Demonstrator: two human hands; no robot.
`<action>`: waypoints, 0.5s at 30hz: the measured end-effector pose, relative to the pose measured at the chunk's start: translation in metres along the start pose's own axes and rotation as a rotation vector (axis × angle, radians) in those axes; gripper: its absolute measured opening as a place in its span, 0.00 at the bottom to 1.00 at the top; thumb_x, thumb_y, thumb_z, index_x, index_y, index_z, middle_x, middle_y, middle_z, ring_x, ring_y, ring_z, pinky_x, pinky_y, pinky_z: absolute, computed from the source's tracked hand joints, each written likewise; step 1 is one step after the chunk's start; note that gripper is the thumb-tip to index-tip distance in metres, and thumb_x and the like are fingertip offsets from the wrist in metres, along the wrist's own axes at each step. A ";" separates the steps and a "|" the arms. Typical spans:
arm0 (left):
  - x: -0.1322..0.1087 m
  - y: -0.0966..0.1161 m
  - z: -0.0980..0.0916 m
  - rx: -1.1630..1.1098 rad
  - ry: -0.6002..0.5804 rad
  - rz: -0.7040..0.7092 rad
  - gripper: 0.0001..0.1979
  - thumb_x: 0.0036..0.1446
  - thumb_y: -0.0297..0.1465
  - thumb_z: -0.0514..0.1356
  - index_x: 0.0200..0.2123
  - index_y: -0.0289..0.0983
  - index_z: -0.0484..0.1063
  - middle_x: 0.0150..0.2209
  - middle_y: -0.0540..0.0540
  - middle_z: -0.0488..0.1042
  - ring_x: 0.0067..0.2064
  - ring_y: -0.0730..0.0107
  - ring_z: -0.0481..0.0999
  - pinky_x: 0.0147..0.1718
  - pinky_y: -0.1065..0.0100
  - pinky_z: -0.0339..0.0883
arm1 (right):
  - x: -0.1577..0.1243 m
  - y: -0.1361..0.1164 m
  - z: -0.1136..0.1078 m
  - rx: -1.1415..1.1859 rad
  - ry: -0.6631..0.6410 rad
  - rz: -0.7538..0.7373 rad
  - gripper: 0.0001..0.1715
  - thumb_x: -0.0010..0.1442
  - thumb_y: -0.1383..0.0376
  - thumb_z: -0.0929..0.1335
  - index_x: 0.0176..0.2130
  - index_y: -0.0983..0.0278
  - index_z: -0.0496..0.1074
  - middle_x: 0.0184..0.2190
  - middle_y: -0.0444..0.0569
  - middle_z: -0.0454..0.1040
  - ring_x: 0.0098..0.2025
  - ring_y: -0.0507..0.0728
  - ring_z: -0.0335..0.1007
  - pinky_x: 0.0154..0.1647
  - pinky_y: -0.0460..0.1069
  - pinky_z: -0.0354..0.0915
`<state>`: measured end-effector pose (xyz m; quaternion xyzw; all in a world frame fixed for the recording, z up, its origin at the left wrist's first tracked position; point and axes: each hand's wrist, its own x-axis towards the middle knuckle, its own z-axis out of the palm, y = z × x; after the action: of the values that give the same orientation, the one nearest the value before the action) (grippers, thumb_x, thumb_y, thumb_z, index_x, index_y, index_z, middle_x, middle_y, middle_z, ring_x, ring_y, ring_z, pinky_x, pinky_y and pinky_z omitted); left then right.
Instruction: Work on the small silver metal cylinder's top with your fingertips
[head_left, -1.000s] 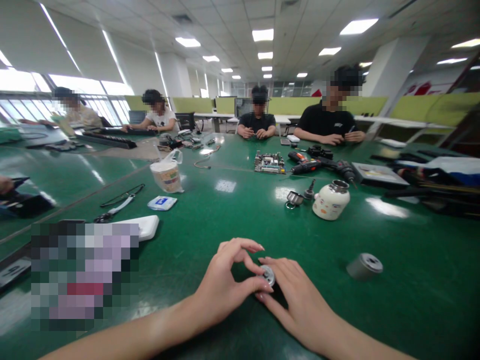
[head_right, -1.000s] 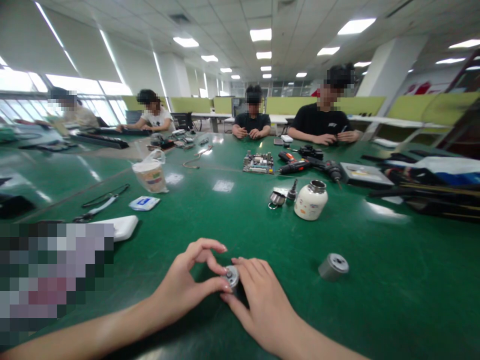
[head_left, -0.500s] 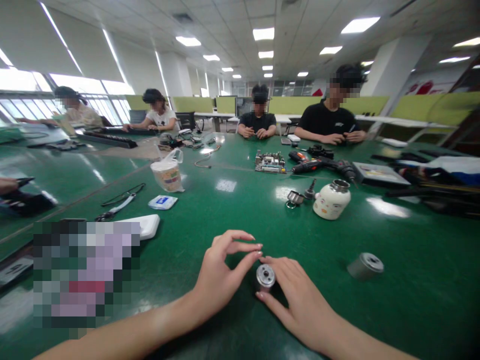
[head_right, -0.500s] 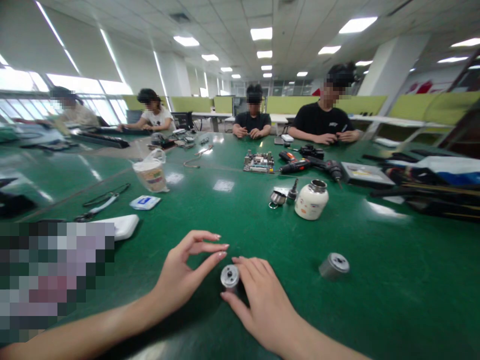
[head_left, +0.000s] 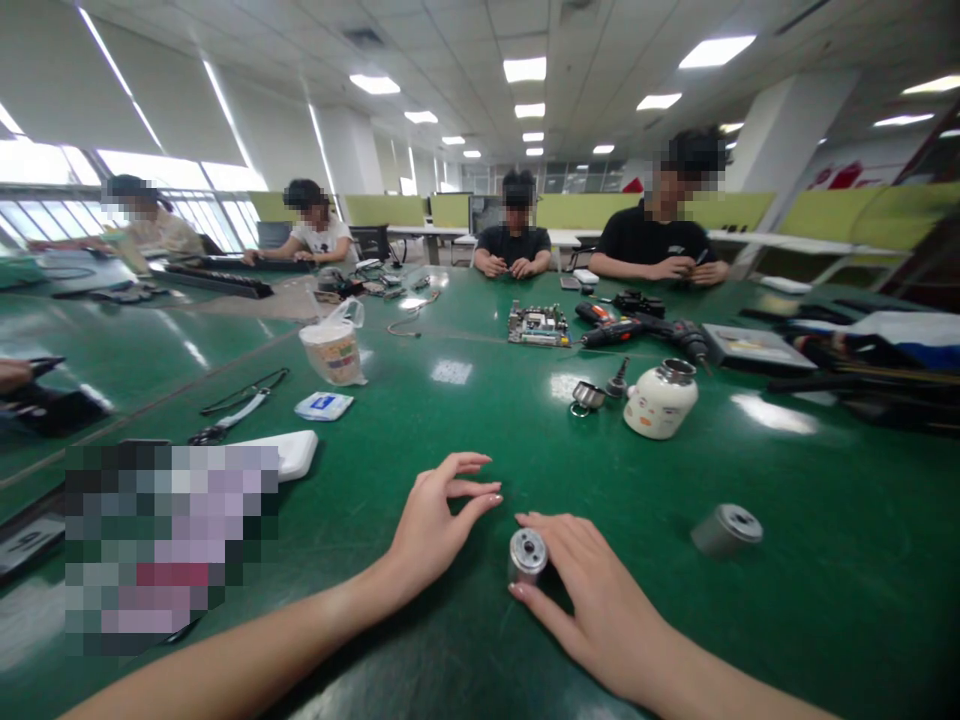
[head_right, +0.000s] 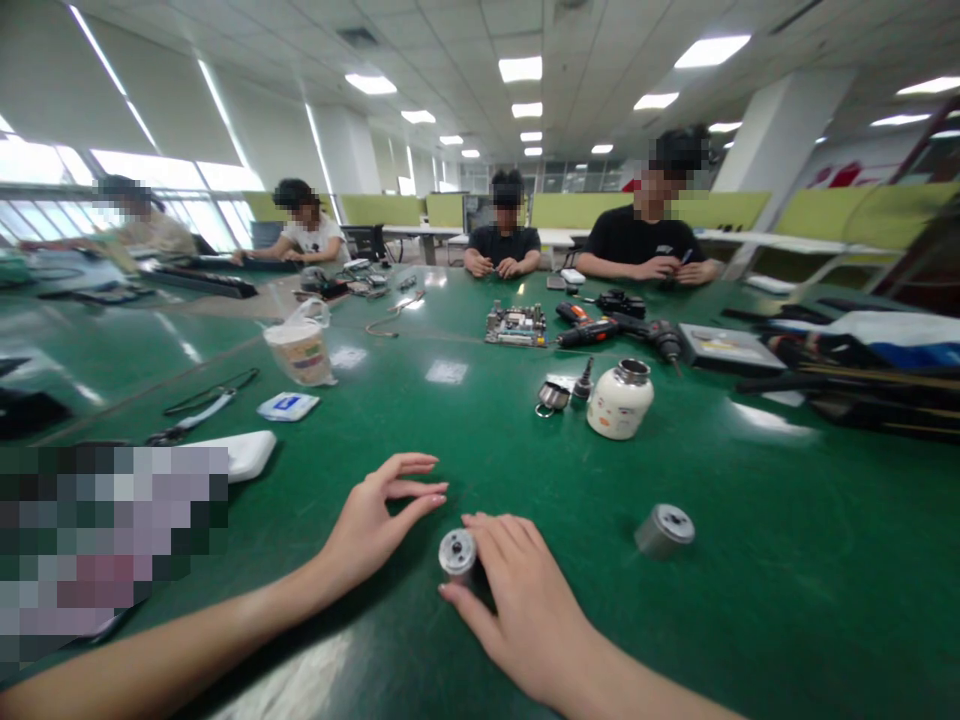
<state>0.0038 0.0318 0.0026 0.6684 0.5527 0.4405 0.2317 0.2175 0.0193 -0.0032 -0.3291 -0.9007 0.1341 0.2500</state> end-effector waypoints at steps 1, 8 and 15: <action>-0.003 0.004 0.000 -0.021 0.017 0.013 0.13 0.59 0.28 0.66 0.47 0.41 0.71 0.41 0.48 0.83 0.51 0.58 0.78 0.55 0.54 0.61 | 0.000 0.000 0.000 0.002 0.002 -0.002 0.22 0.63 0.62 0.69 0.54 0.67 0.66 0.51 0.59 0.74 0.52 0.65 0.70 0.53 0.63 0.67; -0.026 0.032 0.001 -0.100 -0.087 0.188 0.07 0.60 0.29 0.65 0.42 0.42 0.77 0.46 0.47 0.80 0.50 0.59 0.76 0.52 0.59 0.63 | 0.002 0.000 0.000 0.035 0.018 -0.012 0.18 0.62 0.65 0.70 0.51 0.65 0.67 0.48 0.58 0.75 0.50 0.65 0.70 0.51 0.63 0.68; -0.028 0.040 -0.005 -0.098 -0.222 0.245 0.15 0.63 0.24 0.59 0.52 0.44 0.70 0.52 0.47 0.76 0.55 0.61 0.71 0.55 0.59 0.61 | 0.001 0.001 0.002 0.022 0.021 -0.022 0.19 0.61 0.67 0.70 0.51 0.67 0.67 0.48 0.60 0.74 0.50 0.66 0.70 0.51 0.64 0.68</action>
<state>0.0207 -0.0070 0.0270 0.7633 0.4159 0.4154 0.2682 0.2161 0.0207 -0.0045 -0.3176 -0.9001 0.1380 0.2645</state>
